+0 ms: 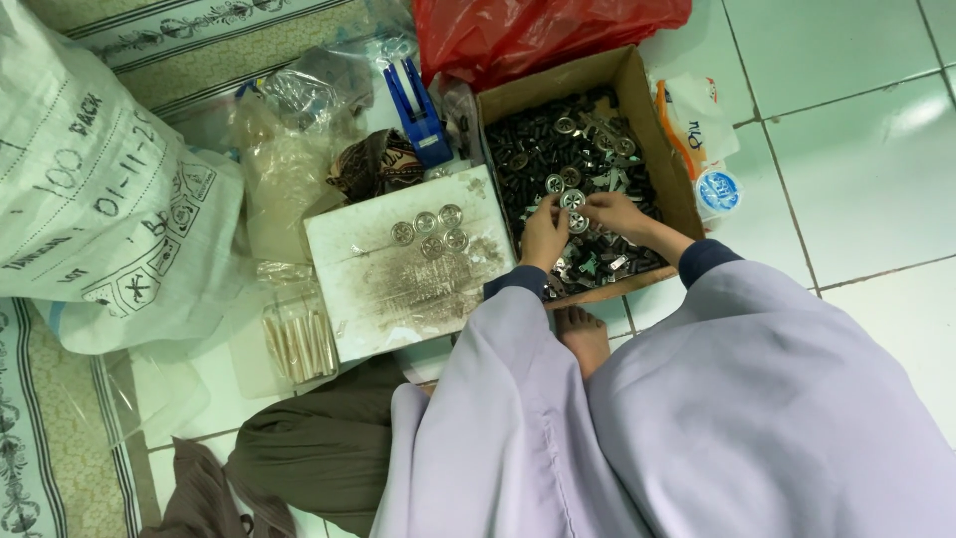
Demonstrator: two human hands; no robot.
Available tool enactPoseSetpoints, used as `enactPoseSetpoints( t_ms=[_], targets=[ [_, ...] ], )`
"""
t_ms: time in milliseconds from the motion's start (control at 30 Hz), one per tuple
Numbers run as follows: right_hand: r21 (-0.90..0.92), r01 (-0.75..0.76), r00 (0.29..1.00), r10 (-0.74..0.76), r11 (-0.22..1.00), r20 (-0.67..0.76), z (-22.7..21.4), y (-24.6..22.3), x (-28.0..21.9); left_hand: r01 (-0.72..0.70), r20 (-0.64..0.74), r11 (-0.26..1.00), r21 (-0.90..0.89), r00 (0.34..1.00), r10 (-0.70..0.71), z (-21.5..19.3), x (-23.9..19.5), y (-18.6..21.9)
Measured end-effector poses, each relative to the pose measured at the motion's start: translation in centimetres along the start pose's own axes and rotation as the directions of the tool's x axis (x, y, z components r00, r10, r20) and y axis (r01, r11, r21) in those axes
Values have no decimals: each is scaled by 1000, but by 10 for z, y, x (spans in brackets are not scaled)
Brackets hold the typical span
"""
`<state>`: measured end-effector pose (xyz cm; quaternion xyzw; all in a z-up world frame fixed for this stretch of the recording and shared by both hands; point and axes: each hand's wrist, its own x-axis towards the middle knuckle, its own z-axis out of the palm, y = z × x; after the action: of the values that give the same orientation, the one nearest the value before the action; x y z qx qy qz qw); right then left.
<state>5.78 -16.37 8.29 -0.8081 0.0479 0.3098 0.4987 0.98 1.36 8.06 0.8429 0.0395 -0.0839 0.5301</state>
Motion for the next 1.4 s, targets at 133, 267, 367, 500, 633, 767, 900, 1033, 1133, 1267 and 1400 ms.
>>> enactPoseSetpoints(
  t_ms=[133, 267, 367, 500, 633, 767, 900, 1033, 1133, 1267, 1400],
  targets=[
    [63, -8, 1000, 7, 998, 11, 0, -33, -25, 43, -77, 990, -132, 996, -53, 5, 10, -14],
    [65, -27, 1000, 27, 998, -3, -2, -35, -26, 23, -123, 987, -160, 991, -43, -3, 4, -2],
    [38, -16, 999, 17, 999, -43, -5, -17, -11, -20, -176, 985, -172, 984, -11, -7, 1, 5],
    [-20, 13, 992, -15, 1000, -126, -9, -44, -26, -81, -239, 950, -301, 971, 8, -9, -2, 10],
    [120, 83, 991, -69, 989, -115, -12, -71, -32, -117, -277, 940, -320, 961, 26, -17, 0, 15],
    [199, 156, 988, -149, 967, -48, -9, -87, -22, -162, -264, 944, -288, 961, 84, -35, -8, 27],
    [259, 195, 978, -207, 946, 16, 14, -105, -13, -246, -322, 949, -198, 931, 174, -82, -23, 50],
    [232, 250, 956, -277, 940, 92, 57, -149, -38, -328, -390, 945, 13, 868, 307, -137, -44, 14],
    [93, 436, 870, -446, 895, 212, 95, -161, -43, -317, -432, 905, 284, 800, 416, -182, -69, -14],
    [-408, 754, 657, -605, 516, 450, 134, -161, -42, -209, -435, 810, 547, 756, 489, -212, -91, -82],
    [-634, 760, 588, -569, 146, 575, 159, -155, -29, -150, -405, 735, 661, 753, 518, -215, -98, -130]
  ],
)
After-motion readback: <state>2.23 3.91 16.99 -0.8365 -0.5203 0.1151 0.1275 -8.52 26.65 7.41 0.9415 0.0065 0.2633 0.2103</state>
